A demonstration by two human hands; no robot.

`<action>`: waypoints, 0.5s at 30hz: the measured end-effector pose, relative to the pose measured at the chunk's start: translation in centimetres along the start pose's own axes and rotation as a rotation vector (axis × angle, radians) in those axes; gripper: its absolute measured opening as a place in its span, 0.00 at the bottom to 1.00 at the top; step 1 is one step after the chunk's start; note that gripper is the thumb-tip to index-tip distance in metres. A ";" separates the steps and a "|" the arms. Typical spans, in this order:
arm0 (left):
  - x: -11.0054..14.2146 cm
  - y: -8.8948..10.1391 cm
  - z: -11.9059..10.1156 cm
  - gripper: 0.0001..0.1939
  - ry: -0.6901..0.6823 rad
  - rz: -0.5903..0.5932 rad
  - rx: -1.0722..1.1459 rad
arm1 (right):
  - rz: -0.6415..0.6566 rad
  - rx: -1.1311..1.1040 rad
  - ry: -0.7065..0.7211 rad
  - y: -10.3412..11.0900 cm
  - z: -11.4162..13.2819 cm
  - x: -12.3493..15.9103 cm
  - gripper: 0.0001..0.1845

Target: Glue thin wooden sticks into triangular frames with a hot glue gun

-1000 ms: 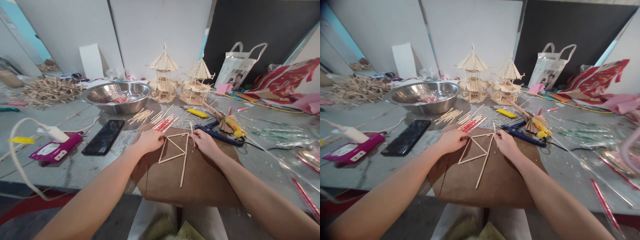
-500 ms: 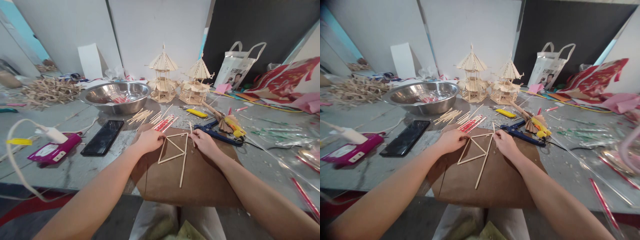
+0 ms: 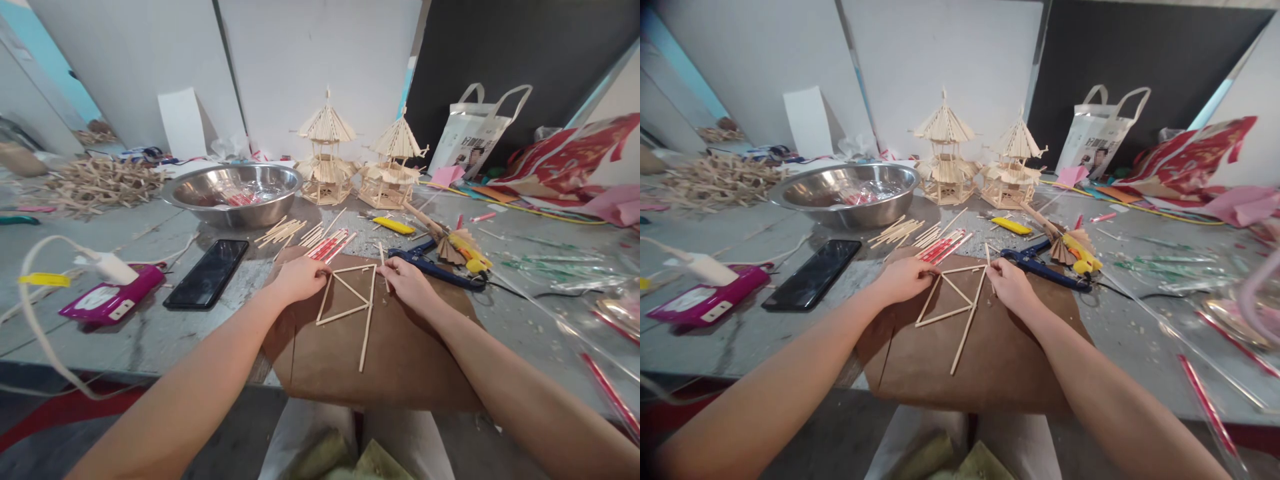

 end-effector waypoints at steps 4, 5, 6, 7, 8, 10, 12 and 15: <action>0.0 0.0 0.2 0.17 0.031 0.006 0.031 | 0.012 -0.167 -0.030 -0.2 -0.3 -0.1 0.10; 0.0 0.0 0.3 0.17 0.041 0.009 0.038 | 0.018 -0.224 -0.053 -0.3 -0.4 -0.1 0.09; 0.0 0.0 0.3 0.17 0.049 0.013 0.043 | 0.024 -0.284 -0.082 -0.4 -0.4 0.0 0.08; 0.0 0.0 0.4 0.17 0.053 0.012 0.047 | 0.031 -0.341 -0.116 -0.6 -0.5 0.1 0.07; 0.0 0.0 0.4 0.17 0.053 0.011 0.051 | 0.037 -0.394 -0.150 -0.7 -0.6 0.2 0.06; -0.1 0.1 0.4 0.17 0.046 0.009 0.061 | 0.047 -0.483 -0.205 -0.9 -0.7 0.5 0.04; -0.1 0.1 0.3 0.17 0.035 0.008 0.070 | 0.058 -0.553 -0.243 -1.0 -0.8 0.7 0.04; 0.0 0.0 0.3 0.17 0.035 0.009 0.075 | 0.074 -0.599 -0.270 -1.3 -0.9 0.9 0.04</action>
Point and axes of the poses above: each hand's wrist, its own x-axis away from the middle knuckle, its own y-axis out of the back of the hand, z = x × y, the point moved 10 cm from there along -x, towards the middle knuckle, and after that the axes turned 6 degrees about -x, right-handed, at the moved point
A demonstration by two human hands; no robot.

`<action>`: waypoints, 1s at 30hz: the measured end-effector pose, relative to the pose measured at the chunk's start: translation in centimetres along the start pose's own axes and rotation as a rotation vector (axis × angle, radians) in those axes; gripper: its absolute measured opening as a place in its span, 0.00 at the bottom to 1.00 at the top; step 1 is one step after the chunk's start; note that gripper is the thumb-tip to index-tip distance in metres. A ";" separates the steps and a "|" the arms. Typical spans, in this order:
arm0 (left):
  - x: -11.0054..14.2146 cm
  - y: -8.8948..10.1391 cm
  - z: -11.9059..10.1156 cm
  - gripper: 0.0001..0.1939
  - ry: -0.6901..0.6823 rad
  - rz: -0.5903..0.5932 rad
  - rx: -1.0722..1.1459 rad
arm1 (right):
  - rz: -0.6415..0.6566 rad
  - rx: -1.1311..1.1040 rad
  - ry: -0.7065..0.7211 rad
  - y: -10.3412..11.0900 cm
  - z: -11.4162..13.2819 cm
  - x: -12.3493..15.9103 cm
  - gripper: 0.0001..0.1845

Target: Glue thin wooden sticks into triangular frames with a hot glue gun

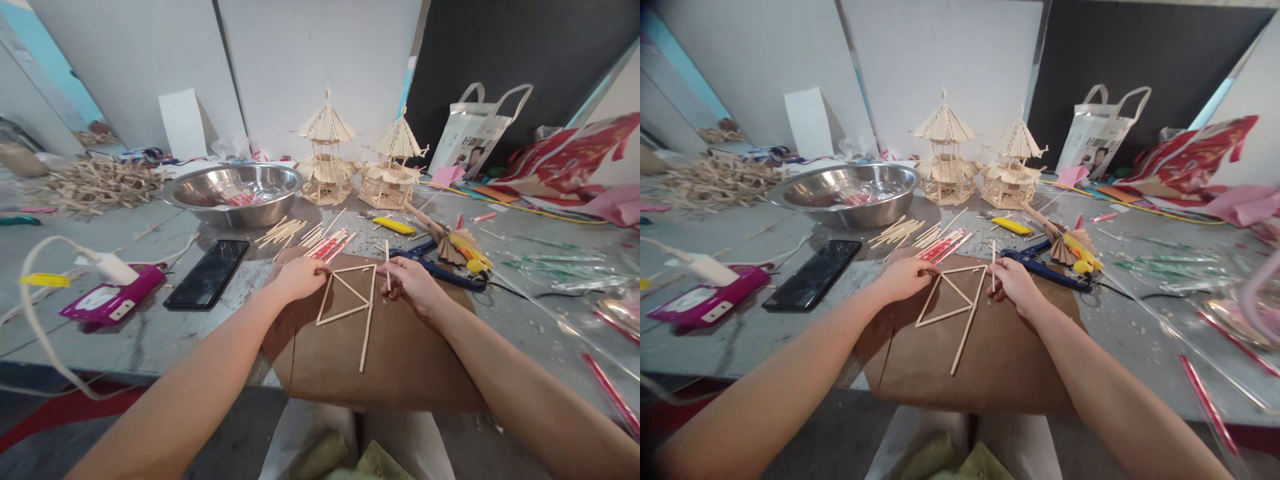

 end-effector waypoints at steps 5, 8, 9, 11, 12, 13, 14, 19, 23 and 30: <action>0.0 0.1 -0.1 0.17 0.003 -0.012 -0.012 | 0.005 -0.002 -0.041 -0.1 -0.4 0.0 0.05; 0.0 0.1 -0.2 0.17 -0.009 -0.017 -0.019 | 0.013 -0.016 -0.060 -0.2 -0.5 0.1 0.05; 0.0 0.1 -0.3 0.17 -0.013 -0.018 -0.020 | 0.014 -0.020 -0.064 -0.2 -0.5 0.1 0.06; 0.0 0.1 -0.3 0.17 -0.016 -0.021 -0.019 | 0.018 -0.025 -0.070 -0.2 -0.6 0.1 0.06; 0.0 0.1 -0.3 0.17 -0.016 -0.023 -0.018 | 0.019 -0.027 -0.073 -0.2 -0.6 0.1 0.06; 0.0 0.1 -0.2 0.17 -0.017 -0.024 -0.017 | 0.021 -0.030 -0.074 -0.2 -0.6 0.1 0.06; 0.0 0.1 -0.3 0.17 -0.020 -0.025 -0.015 | 0.023 -0.033 -0.076 -0.2 -0.6 0.1 0.06; 0.0 0.2 -0.4 0.18 -0.033 -0.032 -0.014 | 0.035 -0.054 -0.077 -0.1 -0.8 -0.1 0.06; 0.0 0.3 -0.4 0.18 -0.027 -0.027 -0.007 | 0.044 -0.060 -0.071 -0.1 -0.8 -0.2 0.06; -0.1 0.1 -0.2 0.18 -0.005 0.001 0.041 | 0.053 -0.084 -0.064 -0.2 -0.7 -0.2 0.05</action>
Point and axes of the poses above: each hand's wrist, its own x-axis away from the middle knuckle, its own y-axis out of the back of the hand, z = x × y, the point moved 10 cm from there along -x, towards the middle knuckle, and after that the axes turned 6 degrees about -x, right-handed, at the moved point
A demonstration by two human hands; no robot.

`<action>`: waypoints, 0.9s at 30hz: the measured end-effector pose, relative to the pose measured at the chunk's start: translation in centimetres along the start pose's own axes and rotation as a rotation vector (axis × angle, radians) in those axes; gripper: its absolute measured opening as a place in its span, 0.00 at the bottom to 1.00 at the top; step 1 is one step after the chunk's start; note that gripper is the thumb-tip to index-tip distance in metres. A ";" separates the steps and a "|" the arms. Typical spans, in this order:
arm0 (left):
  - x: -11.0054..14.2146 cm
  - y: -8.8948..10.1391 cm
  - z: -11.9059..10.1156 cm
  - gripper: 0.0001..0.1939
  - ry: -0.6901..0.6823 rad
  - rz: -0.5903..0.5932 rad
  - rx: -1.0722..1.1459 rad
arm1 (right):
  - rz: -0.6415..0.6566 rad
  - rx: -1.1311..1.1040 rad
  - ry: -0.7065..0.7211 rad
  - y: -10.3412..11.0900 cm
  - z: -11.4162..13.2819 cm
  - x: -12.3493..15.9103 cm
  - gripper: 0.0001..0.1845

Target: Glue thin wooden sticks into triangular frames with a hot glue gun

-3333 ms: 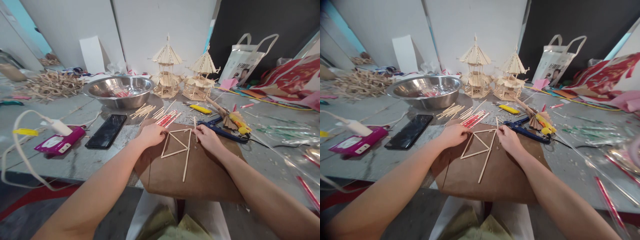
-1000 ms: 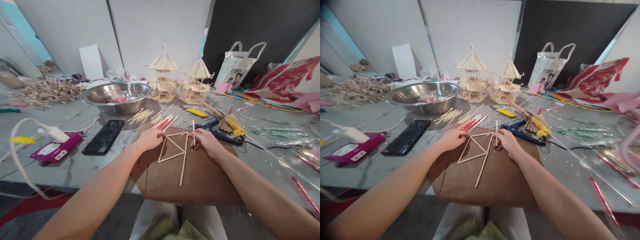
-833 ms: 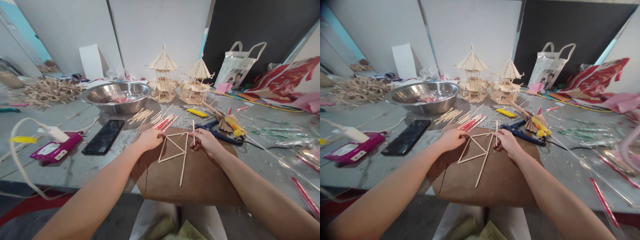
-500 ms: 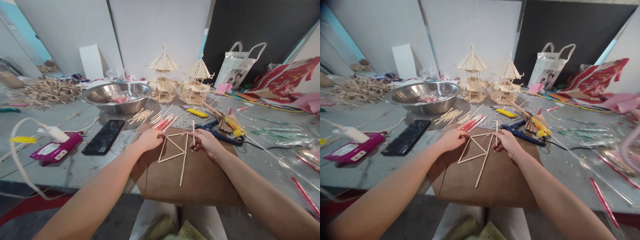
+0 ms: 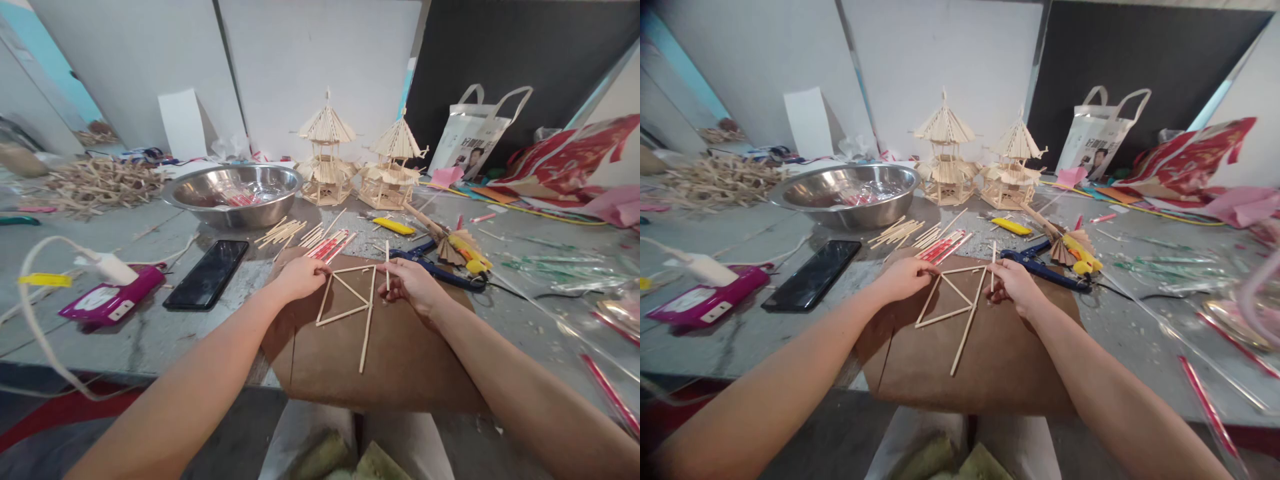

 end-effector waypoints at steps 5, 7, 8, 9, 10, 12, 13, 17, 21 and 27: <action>0.0 0.0 0.2 0.18 0.012 0.002 0.010 | -0.001 0.000 -0.011 -0.1 -0.1 0.0 0.04; 0.0 0.0 0.1 0.18 0.007 -0.007 0.002 | -0.002 -0.001 -0.012 -0.1 -0.1 0.1 0.04; 0.0 0.0 0.0 0.17 0.001 -0.012 -0.002 | -0.002 -0.002 -0.011 -0.1 -0.1 0.1 0.04; 0.0 0.0 0.0 0.17 -0.004 -0.017 -0.007 | -0.003 -0.001 -0.011 -0.1 -0.1 0.1 0.04; 0.0 0.1 -0.1 0.17 -0.011 -0.024 -0.012 | -0.003 0.002 -0.011 -0.1 -0.1 0.1 0.04; 0.0 0.0 -0.1 0.17 -0.022 -0.037 -0.025 | -0.005 0.010 -0.014 -0.1 -0.1 0.2 0.05; -0.1 0.0 -0.1 0.17 -0.028 -0.042 -0.031 | -0.004 0.013 -0.016 -0.1 0.0 0.2 0.05; -0.1 0.0 -0.2 0.17 -0.047 -0.050 -0.049 | -0.007 0.017 -0.022 -0.2 0.0 0.2 0.05; -0.1 0.0 -0.3 0.17 -0.061 -0.053 -0.053 | -0.001 0.008 -0.015 -0.2 0.0 0.2 0.04; -0.1 0.0 -0.3 0.18 -0.059 -0.053 -0.059 | -0.004 0.016 -0.023 -0.1 0.0 0.2 0.05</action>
Point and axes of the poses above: each hand's wrist, its own x-axis away from the middle knuckle, its own y-axis out of the back of the hand, z = x × y, the point moved 10 cm from there along -x, towards the middle knuckle, and after that the axes turned 6 degrees about -x, right-handed, at the moved point
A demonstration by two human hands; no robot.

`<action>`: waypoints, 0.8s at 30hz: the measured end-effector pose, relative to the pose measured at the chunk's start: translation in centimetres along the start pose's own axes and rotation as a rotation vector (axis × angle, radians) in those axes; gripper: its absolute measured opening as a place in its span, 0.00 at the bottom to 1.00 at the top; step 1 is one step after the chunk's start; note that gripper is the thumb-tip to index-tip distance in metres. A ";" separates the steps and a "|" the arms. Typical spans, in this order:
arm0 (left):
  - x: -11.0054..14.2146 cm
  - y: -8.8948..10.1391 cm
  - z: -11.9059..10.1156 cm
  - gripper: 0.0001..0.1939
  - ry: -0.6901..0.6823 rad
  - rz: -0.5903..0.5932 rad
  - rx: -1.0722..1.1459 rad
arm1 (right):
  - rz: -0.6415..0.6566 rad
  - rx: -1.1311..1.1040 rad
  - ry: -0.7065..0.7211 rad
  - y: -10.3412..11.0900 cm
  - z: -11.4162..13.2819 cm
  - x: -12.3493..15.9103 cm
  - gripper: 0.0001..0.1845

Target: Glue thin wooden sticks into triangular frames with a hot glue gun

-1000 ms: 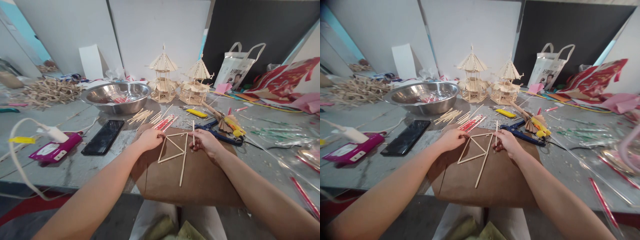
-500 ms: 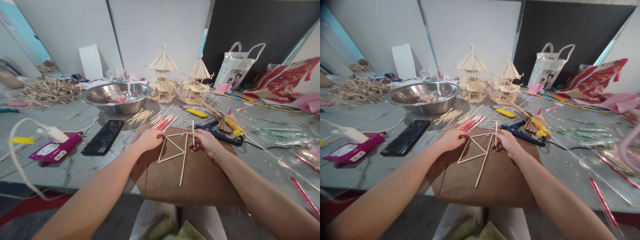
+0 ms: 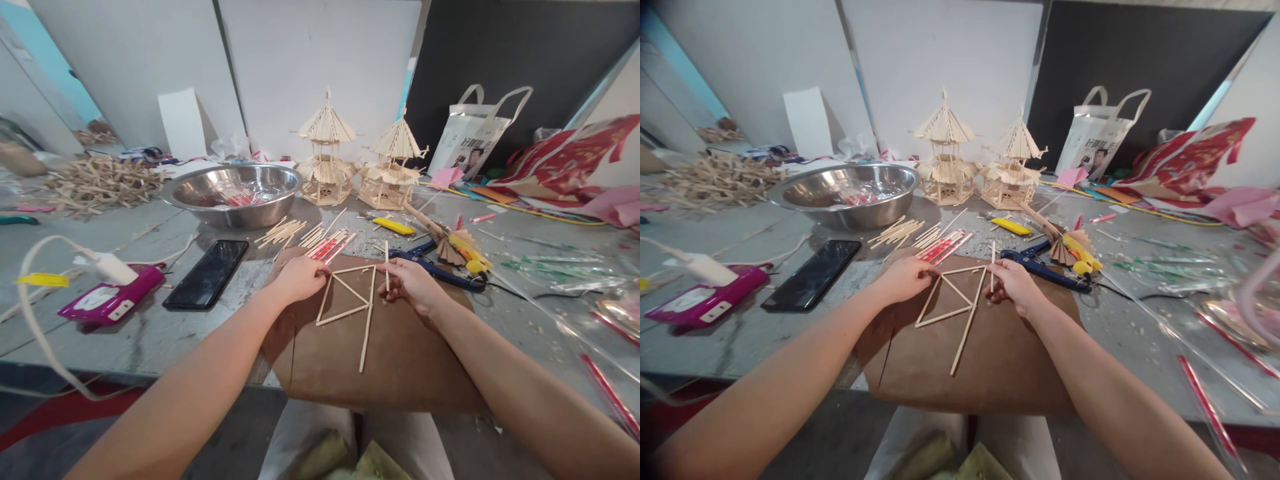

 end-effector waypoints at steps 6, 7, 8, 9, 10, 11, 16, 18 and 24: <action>0.0 -0.1 0.0 0.17 -0.007 -0.002 -0.003 | 0.008 -0.001 0.008 -0.1 0.1 0.0 0.05; 0.0 -0.1 0.0 0.18 -0.006 -0.002 -0.004 | 0.009 -0.001 0.009 -0.1 0.1 0.0 0.05; 0.0 -0.1 0.0 0.17 -0.005 0.000 -0.004 | 0.010 0.000 0.006 -0.1 0.0 0.0 0.05; 0.0 -0.2 0.0 0.17 -0.002 0.004 -0.001 | 0.011 0.000 0.005 -0.1 0.0 0.0 0.05; 0.0 -0.2 0.0 0.17 0.003 0.009 0.003 | 0.012 -0.001 0.004 -0.1 0.0 0.0 0.06; 0.0 -0.2 0.1 0.17 0.010 0.014 0.008 | 0.014 -0.001 0.004 -0.1 -0.1 0.0 0.06; 0.2 0.0 0.2 0.17 0.039 0.022 0.031 | 0.013 -0.009 0.004 -0.1 0.1 0.1 0.06; 0.2 0.0 0.3 0.16 0.045 0.023 0.049 | 0.008 -0.041 0.006 -0.1 0.3 0.2 0.05; 0.3 0.1 0.3 0.17 0.071 0.049 0.076 | 0.003 -0.115 -0.022 0.0 0.3 0.3 0.05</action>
Point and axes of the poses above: each hand's wrist, its own x-axis away from the middle knuckle, its own y-axis out of the back of the hand, z = x × y, the point moved 10 cm from there along -x, towards the middle knuckle, and after that the axes turned 6 degrees about -x, right-handed, at the moved point
